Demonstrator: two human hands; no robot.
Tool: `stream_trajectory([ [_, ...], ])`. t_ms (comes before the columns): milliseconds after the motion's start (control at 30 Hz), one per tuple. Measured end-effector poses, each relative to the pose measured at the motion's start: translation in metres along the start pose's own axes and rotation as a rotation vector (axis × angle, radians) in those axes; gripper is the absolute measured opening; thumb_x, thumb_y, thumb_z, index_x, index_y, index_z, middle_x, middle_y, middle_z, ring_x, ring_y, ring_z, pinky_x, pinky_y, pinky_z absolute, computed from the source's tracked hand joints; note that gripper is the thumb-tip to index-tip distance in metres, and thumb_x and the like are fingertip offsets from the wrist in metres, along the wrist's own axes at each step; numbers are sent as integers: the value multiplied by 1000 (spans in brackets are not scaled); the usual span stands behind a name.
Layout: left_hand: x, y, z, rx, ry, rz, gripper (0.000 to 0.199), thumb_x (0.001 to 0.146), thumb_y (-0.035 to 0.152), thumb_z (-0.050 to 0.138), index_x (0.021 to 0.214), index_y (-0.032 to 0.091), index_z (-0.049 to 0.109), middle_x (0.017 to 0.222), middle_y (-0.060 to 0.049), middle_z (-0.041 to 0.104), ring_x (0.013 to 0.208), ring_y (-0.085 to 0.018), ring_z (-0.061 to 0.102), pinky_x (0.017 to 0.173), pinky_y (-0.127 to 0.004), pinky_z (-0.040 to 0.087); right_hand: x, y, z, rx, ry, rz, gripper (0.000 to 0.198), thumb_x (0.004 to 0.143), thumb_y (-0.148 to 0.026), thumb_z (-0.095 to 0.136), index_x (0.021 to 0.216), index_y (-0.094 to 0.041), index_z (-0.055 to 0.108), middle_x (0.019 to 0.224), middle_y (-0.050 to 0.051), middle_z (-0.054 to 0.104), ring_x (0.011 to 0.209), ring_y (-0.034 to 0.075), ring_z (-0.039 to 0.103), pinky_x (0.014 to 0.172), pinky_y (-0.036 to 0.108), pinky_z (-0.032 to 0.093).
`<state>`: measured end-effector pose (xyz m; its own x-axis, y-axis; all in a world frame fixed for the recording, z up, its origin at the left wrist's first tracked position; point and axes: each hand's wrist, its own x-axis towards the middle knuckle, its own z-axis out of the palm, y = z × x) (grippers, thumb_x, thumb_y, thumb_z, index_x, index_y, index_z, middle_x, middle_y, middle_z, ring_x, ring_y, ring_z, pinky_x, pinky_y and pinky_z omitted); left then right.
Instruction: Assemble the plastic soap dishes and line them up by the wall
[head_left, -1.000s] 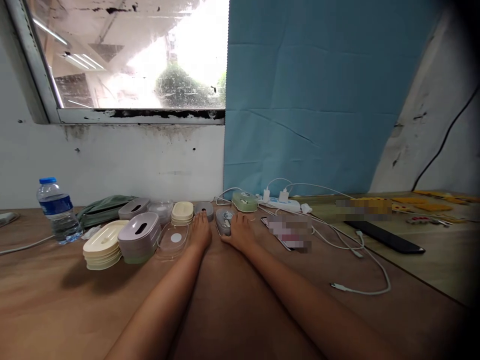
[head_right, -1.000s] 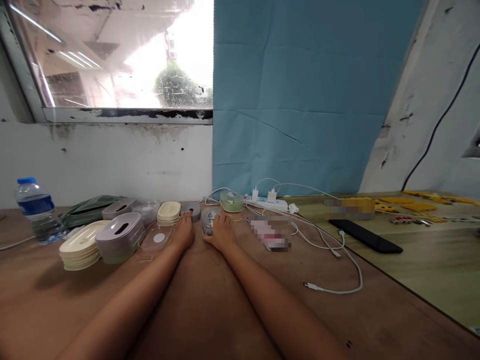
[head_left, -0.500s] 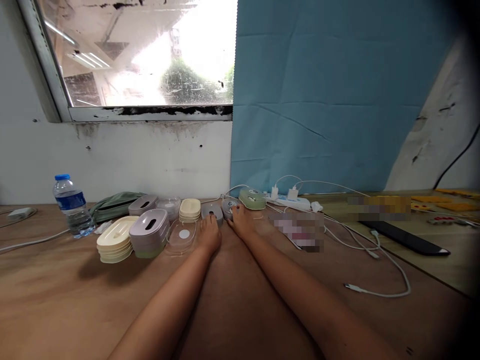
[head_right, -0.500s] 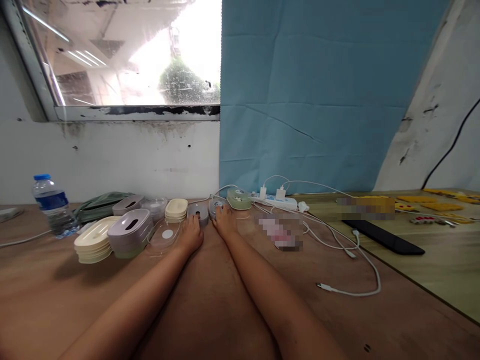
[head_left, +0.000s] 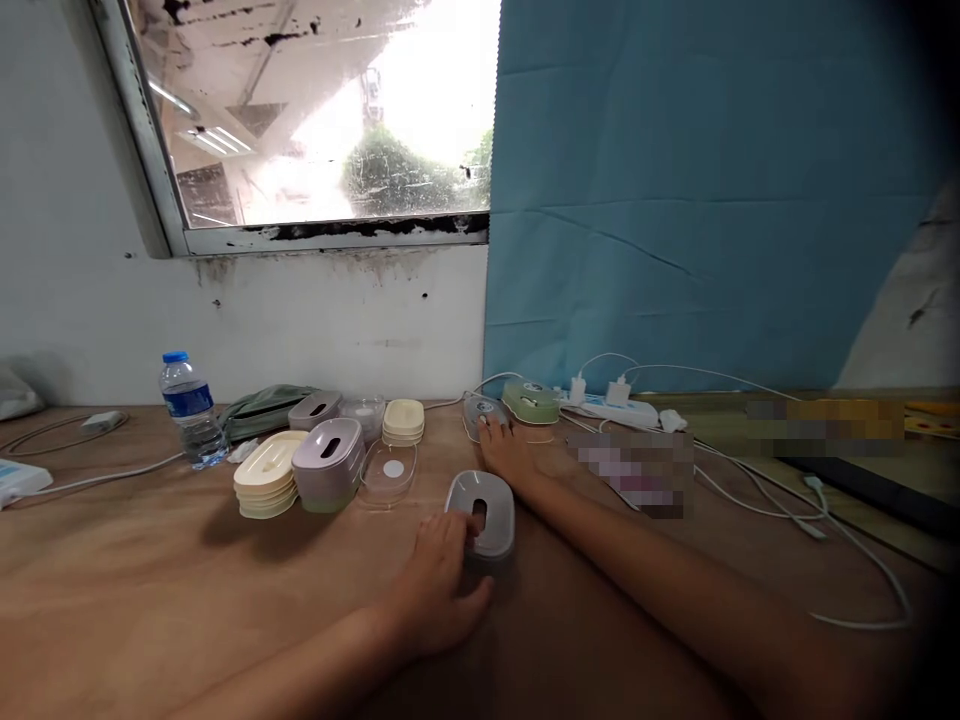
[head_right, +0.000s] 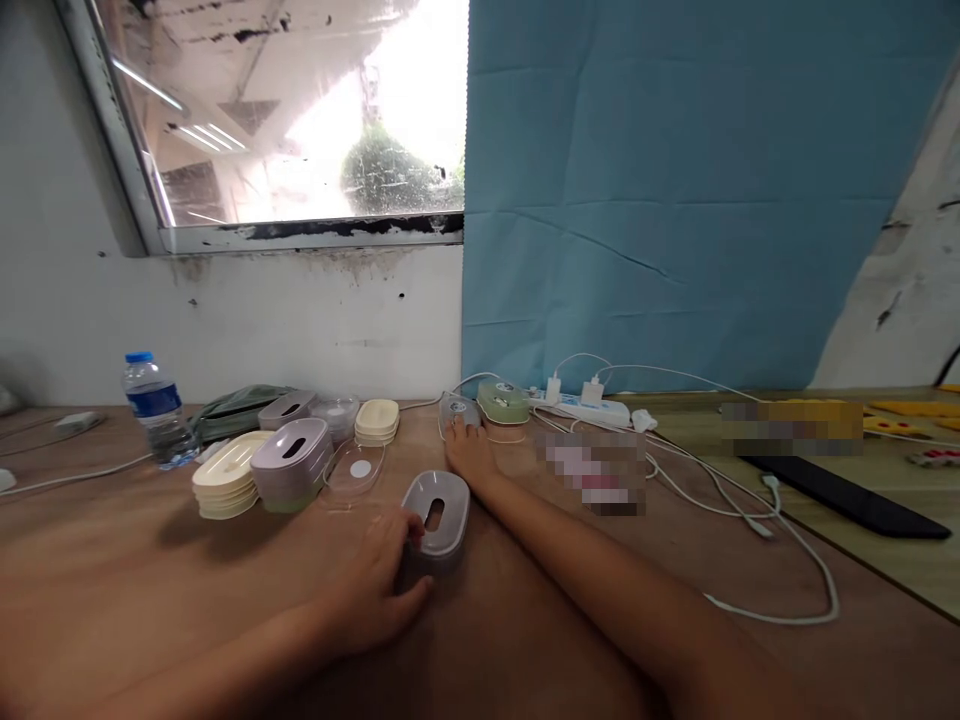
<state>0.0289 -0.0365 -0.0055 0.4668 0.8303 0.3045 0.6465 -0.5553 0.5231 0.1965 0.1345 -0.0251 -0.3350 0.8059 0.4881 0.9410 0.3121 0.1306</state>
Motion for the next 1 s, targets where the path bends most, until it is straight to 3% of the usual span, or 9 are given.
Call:
stream_trajectory([
  [200, -7, -18, -29, -140, -240, 67, 27, 71, 25, 55, 95, 20, 44, 94, -2, 50, 83, -15, 46, 77, -27, 39, -56, 11, -49, 113, -80, -166, 26, 83, -15, 40, 105, -16, 52, 104, 10, 58, 97, 22, 52, 84, 34, 39],
  [267, -1, -25, -32, -193, -231, 100, 22, 73, 26, 54, 92, 20, 45, 92, -1, 51, 83, -14, 47, 77, -26, 40, -73, 10, -72, 177, -111, -199, 21, 84, -17, 39, 100, -18, 51, 99, 6, 59, 90, 17, 55, 80, 28, 41],
  [367, 12, -36, -32, -183, 13, 100, 13, 78, 24, 47, 90, 19, 45, 91, -2, 52, 87, -15, 48, 81, -27, 40, -97, 1, -107, 480, -196, -215, 15, 83, -20, 43, 96, -20, 50, 96, 4, 57, 91, 17, 53, 80, 28, 42],
  [433, 21, -47, -30, -90, 234, 33, 11, 78, 19, 43, 90, 18, 44, 92, -4, 51, 90, -16, 48, 83, -30, 40, -111, -9, -126, 591, -240, -217, 16, 81, -23, 45, 97, -22, 50, 100, 3, 55, 94, 18, 52, 82, 29, 42],
  [500, 26, -62, -30, 50, 355, -4, 18, 77, 14, 40, 94, 17, 44, 95, -7, 52, 92, -18, 49, 84, -34, 40, -123, -18, -137, 636, -290, -219, 21, 78, -26, 50, 99, -23, 50, 109, 5, 51, 100, 19, 50, 86, 32, 41],
  [700, 22, -103, -31, 362, 292, 73, 39, 70, 5, 40, 107, 12, 44, 106, -13, 54, 103, -23, 48, 91, -38, 37, -134, -29, -127, 618, -360, -266, 42, 62, -19, 60, 104, -23, 54, 134, 8, 32, 124, 29, 27, 98, 43, 28],
  [867, 27, -100, -30, 444, 317, 41, 30, 73, 11, 42, 102, 12, 47, 102, -12, 55, 100, -23, 50, 90, -38, 37, -127, -22, -112, 655, -390, -274, 40, 62, -22, 61, 102, -22, 55, 137, 7, 28, 127, 28, 23, 101, 42, 24],
  [1000, 61, -97, -27, 539, 270, 15, 32, 73, 8, 39, 104, 13, 47, 105, -11, 55, 104, -20, 47, 94, -33, 34, -125, -16, -106, 672, -354, -231, 29, 64, -26, 62, 92, -20, 58, 135, 8, 30, 124, 26, 29, 100, 40, 27],
])
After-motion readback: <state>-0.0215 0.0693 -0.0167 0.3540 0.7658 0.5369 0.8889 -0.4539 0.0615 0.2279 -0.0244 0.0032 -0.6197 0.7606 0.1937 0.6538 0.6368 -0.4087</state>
